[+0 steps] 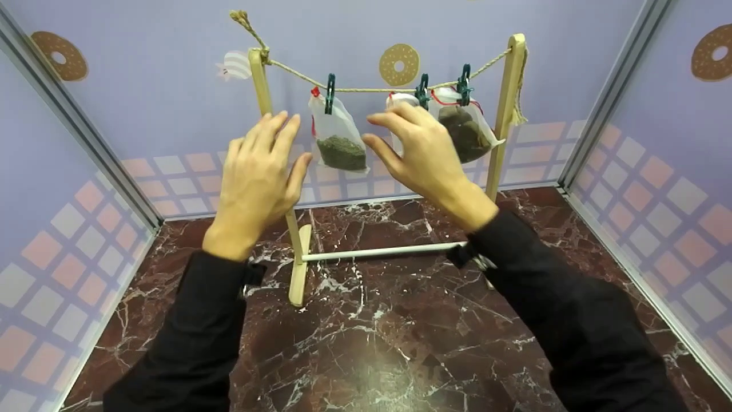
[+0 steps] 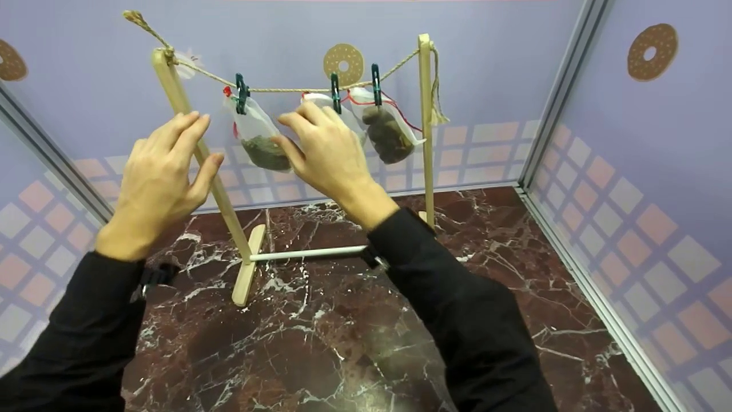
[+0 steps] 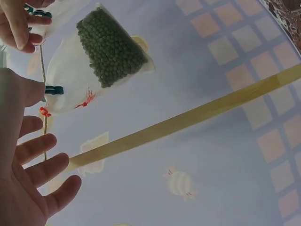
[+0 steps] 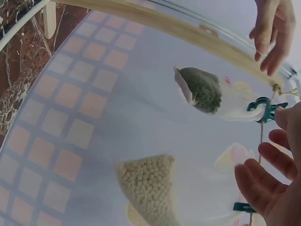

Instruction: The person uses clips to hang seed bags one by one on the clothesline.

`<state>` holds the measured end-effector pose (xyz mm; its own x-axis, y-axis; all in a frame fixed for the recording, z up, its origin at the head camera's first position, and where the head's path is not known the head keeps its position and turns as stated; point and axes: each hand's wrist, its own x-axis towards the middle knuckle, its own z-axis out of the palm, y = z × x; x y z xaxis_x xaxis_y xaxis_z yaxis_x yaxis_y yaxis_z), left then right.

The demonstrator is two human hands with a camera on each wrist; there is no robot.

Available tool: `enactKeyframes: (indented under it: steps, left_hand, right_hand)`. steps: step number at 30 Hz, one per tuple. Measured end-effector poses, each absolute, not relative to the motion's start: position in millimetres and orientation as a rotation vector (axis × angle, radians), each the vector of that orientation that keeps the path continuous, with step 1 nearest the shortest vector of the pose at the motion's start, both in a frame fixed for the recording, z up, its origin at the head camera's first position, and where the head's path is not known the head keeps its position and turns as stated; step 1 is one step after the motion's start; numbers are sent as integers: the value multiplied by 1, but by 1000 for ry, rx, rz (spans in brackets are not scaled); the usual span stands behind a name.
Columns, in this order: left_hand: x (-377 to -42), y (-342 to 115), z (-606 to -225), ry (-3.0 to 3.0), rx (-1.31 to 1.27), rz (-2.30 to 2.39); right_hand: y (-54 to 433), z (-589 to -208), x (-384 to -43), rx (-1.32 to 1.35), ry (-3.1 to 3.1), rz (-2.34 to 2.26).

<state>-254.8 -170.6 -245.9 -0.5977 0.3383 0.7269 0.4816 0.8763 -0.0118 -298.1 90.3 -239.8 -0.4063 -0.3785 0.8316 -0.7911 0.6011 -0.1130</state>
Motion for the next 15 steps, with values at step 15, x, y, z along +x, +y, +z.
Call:
enactKeyframes:
  steps: [15]
  left_hand:
    - [-211, -197, -327, -2090, -447, -473]
  right_hand:
    - [188, -300, -256, 835, -1908, 583]
